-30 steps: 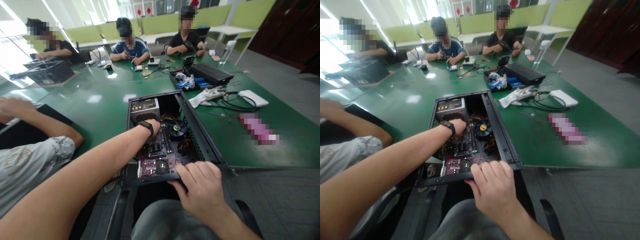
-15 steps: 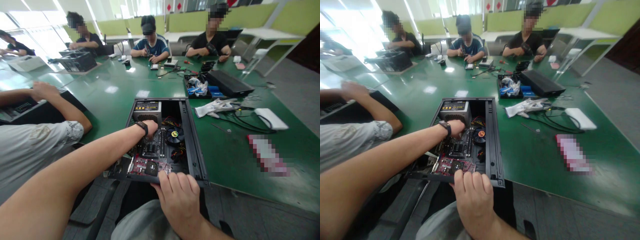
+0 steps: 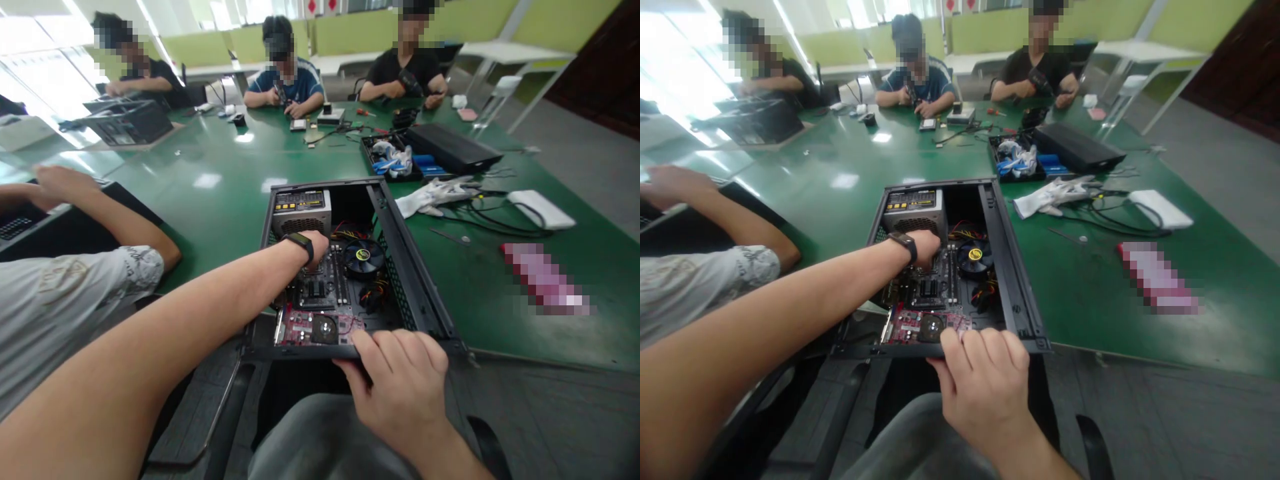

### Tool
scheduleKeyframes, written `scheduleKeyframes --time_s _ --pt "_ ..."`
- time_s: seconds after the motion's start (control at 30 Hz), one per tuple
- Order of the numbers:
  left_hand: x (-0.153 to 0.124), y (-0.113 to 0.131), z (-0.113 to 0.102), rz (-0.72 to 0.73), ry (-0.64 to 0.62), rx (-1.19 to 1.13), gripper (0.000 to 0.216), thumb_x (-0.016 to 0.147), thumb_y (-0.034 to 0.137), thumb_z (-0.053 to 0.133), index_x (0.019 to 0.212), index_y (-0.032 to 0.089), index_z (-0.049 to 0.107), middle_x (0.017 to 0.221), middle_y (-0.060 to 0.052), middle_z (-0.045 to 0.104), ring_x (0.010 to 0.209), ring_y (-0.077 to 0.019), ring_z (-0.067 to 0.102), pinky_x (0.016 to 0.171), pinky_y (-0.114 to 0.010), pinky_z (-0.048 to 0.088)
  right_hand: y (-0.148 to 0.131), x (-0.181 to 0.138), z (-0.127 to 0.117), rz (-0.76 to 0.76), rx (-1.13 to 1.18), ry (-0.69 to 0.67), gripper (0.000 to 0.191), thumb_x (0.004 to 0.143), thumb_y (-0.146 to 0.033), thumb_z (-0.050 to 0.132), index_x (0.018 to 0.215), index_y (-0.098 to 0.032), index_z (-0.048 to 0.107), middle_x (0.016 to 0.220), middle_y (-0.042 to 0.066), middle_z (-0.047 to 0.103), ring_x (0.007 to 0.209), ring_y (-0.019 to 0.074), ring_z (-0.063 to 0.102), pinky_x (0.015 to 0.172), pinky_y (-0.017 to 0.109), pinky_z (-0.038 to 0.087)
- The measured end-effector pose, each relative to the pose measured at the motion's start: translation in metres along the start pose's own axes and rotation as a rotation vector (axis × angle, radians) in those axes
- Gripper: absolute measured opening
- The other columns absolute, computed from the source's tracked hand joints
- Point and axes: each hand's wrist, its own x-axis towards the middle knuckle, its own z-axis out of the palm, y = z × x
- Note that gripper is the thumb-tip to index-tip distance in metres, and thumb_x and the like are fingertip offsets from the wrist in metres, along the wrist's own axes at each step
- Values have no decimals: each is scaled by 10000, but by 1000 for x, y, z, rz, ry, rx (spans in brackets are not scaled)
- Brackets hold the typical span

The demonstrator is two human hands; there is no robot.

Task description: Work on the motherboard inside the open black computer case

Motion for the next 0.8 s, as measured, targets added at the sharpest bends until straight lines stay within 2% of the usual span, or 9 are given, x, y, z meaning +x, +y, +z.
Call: scheduleKeyframes --time_s 0.37,0.53,0.7,0.8 --pt "-11 9 -8 14 -2 25 608 557 285 889 1119 94 754 1156 -196 720 1038 -306 688 891 -298 544 -5 3 -3 24 -25 14 251 850 -384 657 1039 -225 611 790 25 603 806 215 490 822 431 308" --pt "-12 10 -8 22 3 75 554 578 287 869 1101 137 763 1128 -154 739 1048 -282 686 894 -274 534 -6 3 -2 40 -30 10 263 858 -409 654 1046 -229 616 807 26 604 829 224 493 826 433 309" --pt "-12 10 -6 17 47 62 565 545 322 884 1062 120 777 1089 -166 747 1062 -334 677 923 -343 525 -5 3 -2 21 -46 11 281 863 -432 649 1049 -225 618 803 25 592 827 222 490 819 428 305" --pt "-12 10 -6 10 58 43 529 545 318 882 1026 122 786 1069 -156 754 1041 -324 684 913 -336 521 -4 2 -2 12 -52 5 281 867 -434 643 1052 -225 614 801 24 586 829 223 489 821 430 302"
